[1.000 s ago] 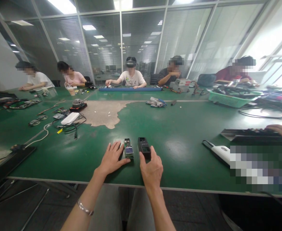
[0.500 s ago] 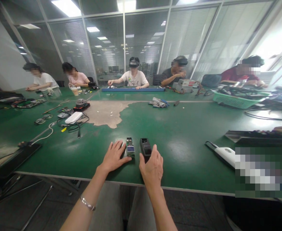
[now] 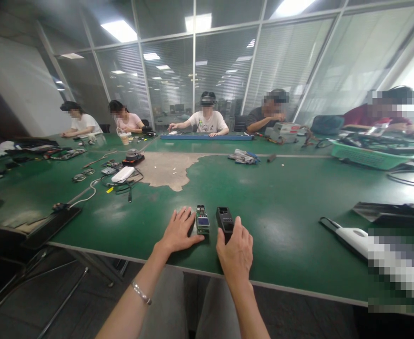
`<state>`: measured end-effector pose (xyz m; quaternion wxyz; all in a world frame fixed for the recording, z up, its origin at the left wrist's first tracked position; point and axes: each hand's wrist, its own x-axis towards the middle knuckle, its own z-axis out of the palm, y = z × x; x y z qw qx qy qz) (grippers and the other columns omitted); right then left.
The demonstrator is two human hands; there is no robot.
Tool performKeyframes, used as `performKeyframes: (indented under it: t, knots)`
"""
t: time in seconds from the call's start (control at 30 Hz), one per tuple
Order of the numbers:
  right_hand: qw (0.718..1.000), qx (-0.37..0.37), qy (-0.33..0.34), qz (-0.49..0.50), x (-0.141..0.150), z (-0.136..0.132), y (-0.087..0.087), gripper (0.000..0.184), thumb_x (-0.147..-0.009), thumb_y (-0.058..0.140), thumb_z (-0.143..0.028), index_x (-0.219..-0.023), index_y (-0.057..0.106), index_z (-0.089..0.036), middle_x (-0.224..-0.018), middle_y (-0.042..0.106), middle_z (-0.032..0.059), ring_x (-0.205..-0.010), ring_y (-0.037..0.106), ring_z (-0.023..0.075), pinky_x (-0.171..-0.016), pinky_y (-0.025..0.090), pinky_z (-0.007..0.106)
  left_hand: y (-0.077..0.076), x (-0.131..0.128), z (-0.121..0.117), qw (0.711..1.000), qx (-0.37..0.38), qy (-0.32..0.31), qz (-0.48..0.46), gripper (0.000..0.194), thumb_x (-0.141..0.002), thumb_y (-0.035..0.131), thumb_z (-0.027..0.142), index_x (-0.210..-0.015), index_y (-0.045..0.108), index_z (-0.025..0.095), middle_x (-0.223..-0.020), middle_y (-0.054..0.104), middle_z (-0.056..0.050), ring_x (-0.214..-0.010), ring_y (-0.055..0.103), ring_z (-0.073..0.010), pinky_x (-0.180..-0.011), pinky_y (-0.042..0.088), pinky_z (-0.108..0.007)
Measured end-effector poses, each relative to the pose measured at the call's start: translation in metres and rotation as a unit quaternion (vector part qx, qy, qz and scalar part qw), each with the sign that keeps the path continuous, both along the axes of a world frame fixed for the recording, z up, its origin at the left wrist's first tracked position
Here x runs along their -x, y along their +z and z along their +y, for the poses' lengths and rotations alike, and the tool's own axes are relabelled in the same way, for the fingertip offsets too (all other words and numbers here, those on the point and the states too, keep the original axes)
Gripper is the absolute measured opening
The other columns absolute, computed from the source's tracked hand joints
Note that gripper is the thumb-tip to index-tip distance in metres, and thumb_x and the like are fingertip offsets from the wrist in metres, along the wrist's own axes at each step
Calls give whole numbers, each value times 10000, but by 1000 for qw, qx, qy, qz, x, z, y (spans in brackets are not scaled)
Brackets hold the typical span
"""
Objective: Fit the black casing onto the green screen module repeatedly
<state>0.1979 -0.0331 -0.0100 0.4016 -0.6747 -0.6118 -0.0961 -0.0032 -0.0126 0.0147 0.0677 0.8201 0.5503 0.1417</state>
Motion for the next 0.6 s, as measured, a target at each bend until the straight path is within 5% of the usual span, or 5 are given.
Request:
performKeyframes:
  t: [0.37,0.6]
  knots:
    - [1000,8,-7,17,4,-4,7,616,-904,449,-434,-1387,459,-52,-1182,637,215,-1044,584,321,-908,461,456,-3,3,1,1000,-7,-10,-5,822,-841,462,708,-1470,364,188,-1576,301,-114,-1476,151,-334,-1185,83,-579]
    - [994,-29,43,96,28,1,33,624,-890,466,-510,-1375,499,-119,-1248,630,186,-1036,627,293,-915,477,448,-6,6,3,1000,-2,-12,-17,865,-832,449,718,-1488,322,169,-1584,281,-121,-1477,151,-331,-1192,70,-561]
